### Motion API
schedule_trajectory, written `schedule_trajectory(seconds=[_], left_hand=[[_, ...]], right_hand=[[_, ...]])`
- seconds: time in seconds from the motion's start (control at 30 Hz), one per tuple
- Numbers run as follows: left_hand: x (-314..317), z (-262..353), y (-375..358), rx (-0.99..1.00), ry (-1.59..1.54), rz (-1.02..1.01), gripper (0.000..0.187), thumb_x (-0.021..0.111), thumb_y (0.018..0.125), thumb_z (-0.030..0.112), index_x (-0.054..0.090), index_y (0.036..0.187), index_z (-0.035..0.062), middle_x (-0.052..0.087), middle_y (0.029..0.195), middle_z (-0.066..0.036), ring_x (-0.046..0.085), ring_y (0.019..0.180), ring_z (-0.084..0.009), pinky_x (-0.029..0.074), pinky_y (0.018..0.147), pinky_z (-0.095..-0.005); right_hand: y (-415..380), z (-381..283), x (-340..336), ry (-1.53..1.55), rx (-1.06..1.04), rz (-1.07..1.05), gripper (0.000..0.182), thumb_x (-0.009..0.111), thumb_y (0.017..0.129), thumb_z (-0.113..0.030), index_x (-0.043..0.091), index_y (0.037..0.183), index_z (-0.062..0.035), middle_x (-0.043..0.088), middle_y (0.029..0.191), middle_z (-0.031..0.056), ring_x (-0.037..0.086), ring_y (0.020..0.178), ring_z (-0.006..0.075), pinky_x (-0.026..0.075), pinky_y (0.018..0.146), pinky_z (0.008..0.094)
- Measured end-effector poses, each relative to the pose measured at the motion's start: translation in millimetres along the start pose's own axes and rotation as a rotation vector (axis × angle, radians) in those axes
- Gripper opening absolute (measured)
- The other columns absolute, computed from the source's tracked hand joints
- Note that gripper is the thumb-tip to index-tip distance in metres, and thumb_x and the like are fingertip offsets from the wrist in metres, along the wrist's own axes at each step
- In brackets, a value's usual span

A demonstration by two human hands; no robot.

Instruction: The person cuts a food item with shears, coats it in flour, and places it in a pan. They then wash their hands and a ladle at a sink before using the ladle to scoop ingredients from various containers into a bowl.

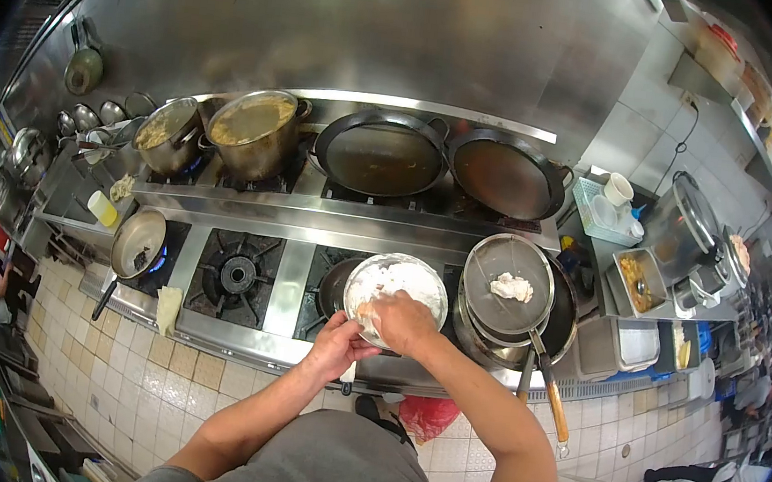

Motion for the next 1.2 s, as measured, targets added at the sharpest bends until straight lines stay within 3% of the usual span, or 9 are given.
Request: schedule_trajectory(seconds=[0.07,0.17,0.3,0.5,0.57,0.67,0.77,1.07,1.2], left_hand=[[-4.1,3.7,1.2,0.010,-0.026,-0.009,0.030,0.053,0.098,0.009,0.045,0.127,0.0060,0.065,0.118,-0.018,0.072,0.100,-0.0300,0.065,0.083,-0.0439],[-2.3,13.2,-3.6,0.032,-0.081,-0.012,0.030,0.057,0.098,0.010,0.046,0.126,0.0060,0.065,0.118,-0.017,0.072,0.097,-0.0297,0.065,0.079,-0.0426],[3.4,11.1,-4.6,0.005,-0.066,-0.026,0.033,0.056,0.098,0.009,0.044,0.128,0.0060,0.064,0.120,-0.017,0.072,0.101,-0.0298,0.065,0.081,-0.0422],[5.4,17.6,-4.1,0.073,-0.017,-0.084,0.040,0.053,0.098,0.008,0.038,0.135,0.0043,0.061,0.127,-0.020,0.071,0.106,-0.0316,0.064,0.085,-0.0436],[4.7,16.9,-4.9,0.079,0.009,-0.076,0.041,0.052,0.098,0.007,0.037,0.136,0.0038,0.060,0.129,-0.020,0.071,0.107,-0.0320,0.064,0.086,-0.0440],[12.3,17.8,-8.4,0.101,0.001,-0.106,0.041,0.052,0.098,0.007,0.037,0.136,0.0028,0.060,0.129,-0.021,0.071,0.107,-0.0324,0.064,0.087,-0.0447],[18.0,23.6,-14.6,0.129,-0.005,-0.085,0.039,0.053,0.097,0.006,0.039,0.134,0.0019,0.061,0.128,-0.021,0.071,0.107,-0.0329,0.064,0.087,-0.0454],[2.4,20.6,-12.7,0.133,-0.017,0.012,0.042,0.057,0.097,0.009,0.041,0.135,0.0015,0.062,0.127,-0.021,0.071,0.106,-0.0329,0.064,0.085,-0.0443],[7.2,24.2,-13.1,0.144,-0.006,0.001,0.044,0.057,0.097,0.010,0.040,0.137,0.0019,0.062,0.128,-0.021,0.071,0.107,-0.0327,0.063,0.087,-0.0440]], right_hand=[[-8.8,-2.5,15.6,-0.066,-0.177,-0.075,0.048,0.061,0.094,-0.021,0.058,0.142,-0.0180,0.062,0.137,0.0177,0.055,0.130,0.0406,0.049,0.103,0.0523],[-22.2,-10.7,5.8,-0.115,-0.162,-0.173,0.058,0.057,0.096,-0.017,0.046,0.153,-0.0195,0.055,0.147,0.0173,0.043,0.142,0.0441,0.043,0.110,0.0553],[-20.9,-22.4,-10.0,-0.125,-0.161,-0.294,0.058,0.055,0.096,-0.012,0.045,0.152,-0.0190,0.055,0.148,0.0163,0.041,0.144,0.0442,0.041,0.111,0.0579],[13.8,4.5,-3.9,0.201,-0.285,-0.135,0.044,0.061,0.091,-0.010,0.062,0.134,-0.0152,0.064,0.135,0.0174,0.055,0.130,0.0404,0.047,0.106,0.0478],[29.7,22.5,-32.8,0.282,-0.087,-0.007,0.029,0.061,0.087,-0.007,0.071,0.114,-0.0098,0.070,0.119,0.0169,0.061,0.117,0.0396,0.051,0.098,0.0457],[39.2,31.8,-50.1,0.082,-0.220,0.275,0.025,0.059,0.084,-0.005,0.076,0.101,-0.0106,0.072,0.110,0.0150,0.064,0.112,0.0359,0.055,0.093,0.0459],[35.7,27.4,-42.7,-0.149,-0.154,0.075,0.024,0.059,0.084,-0.006,0.077,0.101,-0.0088,0.072,0.106,0.0147,0.066,0.110,0.0334,0.056,0.092,0.0443],[23.7,28.0,-28.2,-0.308,0.139,0.026,0.021,0.062,0.081,-0.006,0.075,0.097,-0.0031,0.069,0.109,0.0182,0.066,0.107,0.0366,0.057,0.092,0.0444],[21.5,21.5,-40.7,-0.048,-0.082,0.170,0.022,0.063,0.080,-0.005,0.074,0.099,-0.0038,0.069,0.108,0.0196,0.066,0.107,0.0375,0.055,0.093,0.0457]])
Point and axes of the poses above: each hand's wrist, its own y-axis towards the middle knuckle, its own x-axis out of the palm, z = x × y, the point moved 6 cm from there along y, towards the middle knuckle
